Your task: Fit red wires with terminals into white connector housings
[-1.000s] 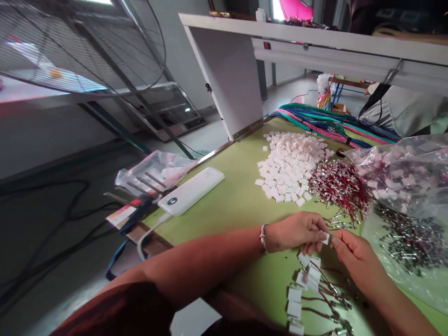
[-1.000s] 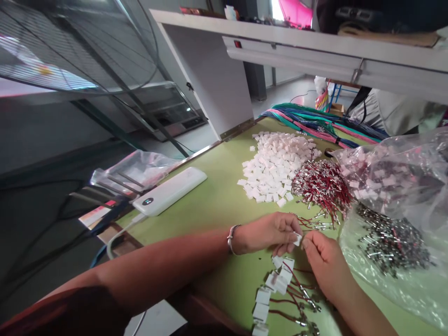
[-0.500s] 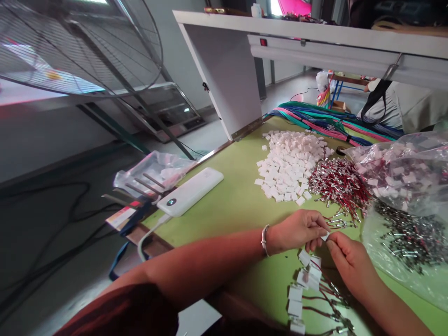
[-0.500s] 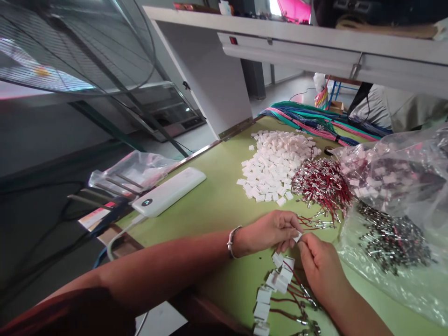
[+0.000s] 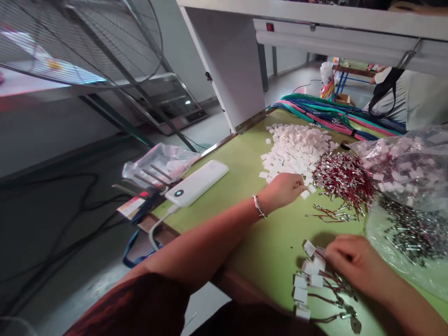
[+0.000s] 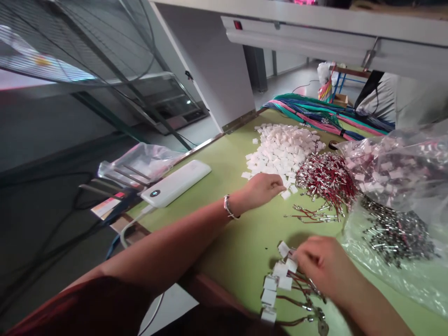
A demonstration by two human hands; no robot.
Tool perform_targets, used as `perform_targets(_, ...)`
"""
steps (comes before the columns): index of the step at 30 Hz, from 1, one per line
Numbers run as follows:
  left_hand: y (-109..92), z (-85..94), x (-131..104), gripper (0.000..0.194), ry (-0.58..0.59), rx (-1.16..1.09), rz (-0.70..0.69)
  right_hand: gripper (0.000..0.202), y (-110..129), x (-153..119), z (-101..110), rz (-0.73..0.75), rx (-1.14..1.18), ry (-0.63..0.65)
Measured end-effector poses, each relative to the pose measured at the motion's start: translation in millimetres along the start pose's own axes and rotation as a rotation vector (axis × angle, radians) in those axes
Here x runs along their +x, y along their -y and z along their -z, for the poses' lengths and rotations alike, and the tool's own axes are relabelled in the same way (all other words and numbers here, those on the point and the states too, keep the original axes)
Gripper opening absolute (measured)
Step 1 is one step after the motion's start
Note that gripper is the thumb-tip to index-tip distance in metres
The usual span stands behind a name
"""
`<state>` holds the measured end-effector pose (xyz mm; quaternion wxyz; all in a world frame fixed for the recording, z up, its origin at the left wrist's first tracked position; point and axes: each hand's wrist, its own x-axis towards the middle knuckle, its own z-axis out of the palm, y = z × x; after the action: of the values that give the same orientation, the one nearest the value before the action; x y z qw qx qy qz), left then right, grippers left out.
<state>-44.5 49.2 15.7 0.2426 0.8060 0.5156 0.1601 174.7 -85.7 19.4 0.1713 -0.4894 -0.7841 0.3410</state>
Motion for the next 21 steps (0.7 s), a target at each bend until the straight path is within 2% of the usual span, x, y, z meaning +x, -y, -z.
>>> perform_targets(2, 3, -6.7, 2, 0.023, 0.004, 0.071, -0.008, 0.027, -14, 5, 7, -0.033, -0.081, -0.171)
perform_targets(4, 4, -11.2, 3, 0.025, 0.016, 0.115, -0.008, 0.021, -28, 11, 8, -0.053, -0.215, -0.268)
perform_targets(9, 7, -6.0, 5, 0.029, -0.027, 0.104, -0.039, 0.02, -43, 27, -12, -0.052, -0.588, -0.265)
perform_targets(12, 5, -3.9, 3, 0.032, -0.026, 0.098, -0.052, 0.023, -41, 29, -24, -0.032, -0.678, -0.222)
perform_targets(14, 2, -7.6, 1, 0.031, 0.006, 0.13, -0.058, 0.023, -41, 27, -26, -0.008, -0.644, -0.223)
perform_targets(17, -4, -16.6, -3, 0.026, 0.054, 0.206, -0.073, 0.02, -37, 22, -19, 0.015, -0.457, -0.259)
perform_targets(21, -7, -25.0, -3, 0.02, 0.097, 0.282, -0.166, 0.018, -25, 19, -1, -0.096, -0.097, -0.279)
